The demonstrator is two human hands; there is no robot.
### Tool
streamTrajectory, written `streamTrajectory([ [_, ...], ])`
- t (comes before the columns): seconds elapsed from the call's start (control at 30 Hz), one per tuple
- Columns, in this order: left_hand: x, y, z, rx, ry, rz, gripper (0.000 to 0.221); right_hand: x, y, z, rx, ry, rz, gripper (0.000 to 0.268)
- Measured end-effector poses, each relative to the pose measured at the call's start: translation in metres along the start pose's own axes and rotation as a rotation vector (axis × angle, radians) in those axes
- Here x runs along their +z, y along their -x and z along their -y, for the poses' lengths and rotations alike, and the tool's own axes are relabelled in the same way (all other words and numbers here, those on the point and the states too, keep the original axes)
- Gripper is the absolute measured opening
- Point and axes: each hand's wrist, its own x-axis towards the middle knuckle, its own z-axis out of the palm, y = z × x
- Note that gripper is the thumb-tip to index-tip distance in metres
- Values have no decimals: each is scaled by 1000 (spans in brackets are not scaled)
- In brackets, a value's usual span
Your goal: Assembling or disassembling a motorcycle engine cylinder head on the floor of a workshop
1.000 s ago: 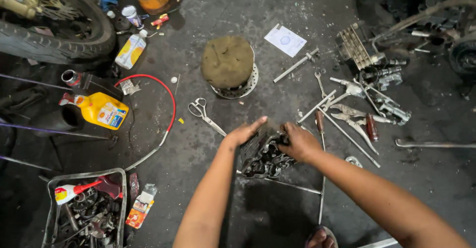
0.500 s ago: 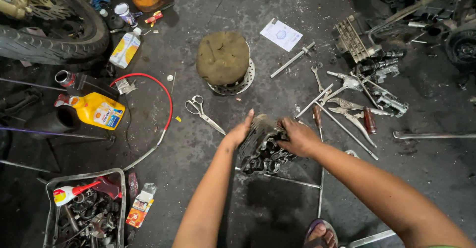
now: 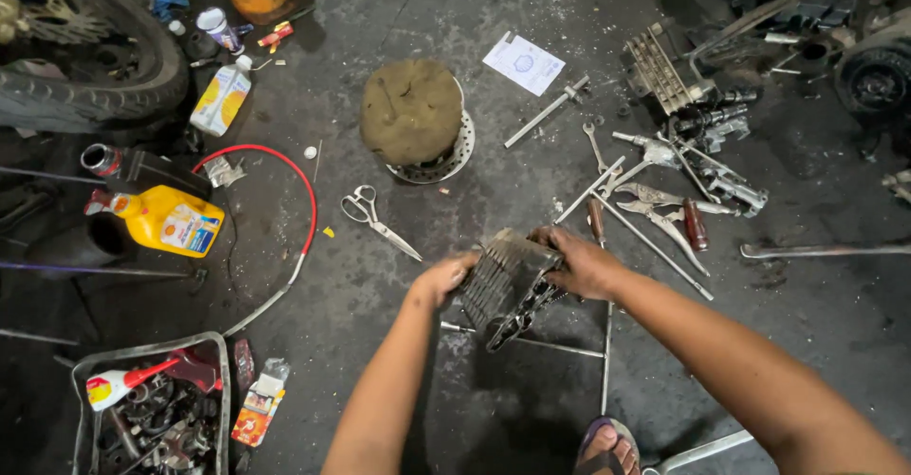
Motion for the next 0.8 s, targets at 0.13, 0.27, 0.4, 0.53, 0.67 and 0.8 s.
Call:
streamTrajectory([
  [0.13,2,-14,-16,-6,-11,13,81,1,-5,-17,-7,-49,2,64],
  [0.27,6,-22,-27,51,53,-37,71,1,-2,-16,-35,-44,-18,61],
  [0.4,17,-28,-42,-476,965,-198,51,0,0,-14,-38,-50,-23,60],
  [0.53,16,-49,-7,-602,1468,2,33,12,0,-40,-29,16,-41,65],
  [0.67,31,-39,-2,-805,-50,-227,49,6,7,-31,13,0,-23,61],
  [0.8,30,-33,-29,-578,52,-289,37,7,8,-21,18,11,-22,63],
])
